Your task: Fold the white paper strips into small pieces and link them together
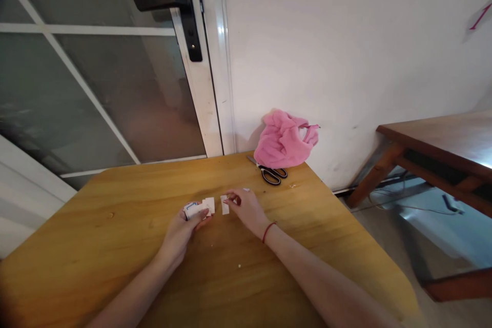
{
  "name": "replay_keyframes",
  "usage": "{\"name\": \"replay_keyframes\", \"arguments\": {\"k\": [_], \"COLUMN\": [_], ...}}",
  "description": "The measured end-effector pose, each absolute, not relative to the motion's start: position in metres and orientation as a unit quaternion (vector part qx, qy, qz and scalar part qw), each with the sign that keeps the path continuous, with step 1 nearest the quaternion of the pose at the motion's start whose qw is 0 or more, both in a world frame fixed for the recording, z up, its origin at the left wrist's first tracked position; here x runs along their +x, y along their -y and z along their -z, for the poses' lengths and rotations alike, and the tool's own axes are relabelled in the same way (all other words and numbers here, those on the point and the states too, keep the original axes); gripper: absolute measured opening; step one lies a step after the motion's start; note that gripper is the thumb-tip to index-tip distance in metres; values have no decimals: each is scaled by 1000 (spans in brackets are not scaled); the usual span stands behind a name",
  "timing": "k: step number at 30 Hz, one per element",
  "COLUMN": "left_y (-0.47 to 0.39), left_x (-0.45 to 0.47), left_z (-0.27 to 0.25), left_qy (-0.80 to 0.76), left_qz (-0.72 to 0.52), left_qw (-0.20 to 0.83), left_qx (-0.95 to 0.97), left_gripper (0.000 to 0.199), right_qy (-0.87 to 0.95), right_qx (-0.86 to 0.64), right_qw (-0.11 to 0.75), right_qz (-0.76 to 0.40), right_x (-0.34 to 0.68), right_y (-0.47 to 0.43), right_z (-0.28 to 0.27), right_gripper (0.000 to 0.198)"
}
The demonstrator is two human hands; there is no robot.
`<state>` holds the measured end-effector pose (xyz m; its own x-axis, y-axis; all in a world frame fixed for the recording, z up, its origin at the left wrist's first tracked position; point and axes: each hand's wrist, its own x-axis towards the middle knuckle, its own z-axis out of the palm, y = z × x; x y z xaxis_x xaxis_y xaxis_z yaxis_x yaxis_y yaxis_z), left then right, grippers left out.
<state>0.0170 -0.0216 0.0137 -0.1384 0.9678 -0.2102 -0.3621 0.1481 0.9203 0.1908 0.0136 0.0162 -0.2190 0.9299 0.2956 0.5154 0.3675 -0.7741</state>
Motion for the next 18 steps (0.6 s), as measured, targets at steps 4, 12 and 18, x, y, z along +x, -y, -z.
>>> {"name": "replay_keyframes", "arguments": {"k": [4, 12, 18], "left_y": [21, 25, 27], "left_x": [17, 23, 22], "left_z": [-12, -16, -18], "left_qy": [-479, -461, -417], "left_qz": [-578, -549, -571], "left_qw": [577, 610, 641], "left_qx": [321, 337, 299], "left_gripper": [35, 31, 23], "right_qy": [777, 700, 674], "right_qx": [-485, -473, -521], "right_qw": [358, 424, 451], "right_qz": [-179, -326, -268], "right_x": [188, 170, 192], "right_y": [-12, 4, -15], "right_z": [-20, -24, -23], "right_gripper": [22, 16, 17]}}
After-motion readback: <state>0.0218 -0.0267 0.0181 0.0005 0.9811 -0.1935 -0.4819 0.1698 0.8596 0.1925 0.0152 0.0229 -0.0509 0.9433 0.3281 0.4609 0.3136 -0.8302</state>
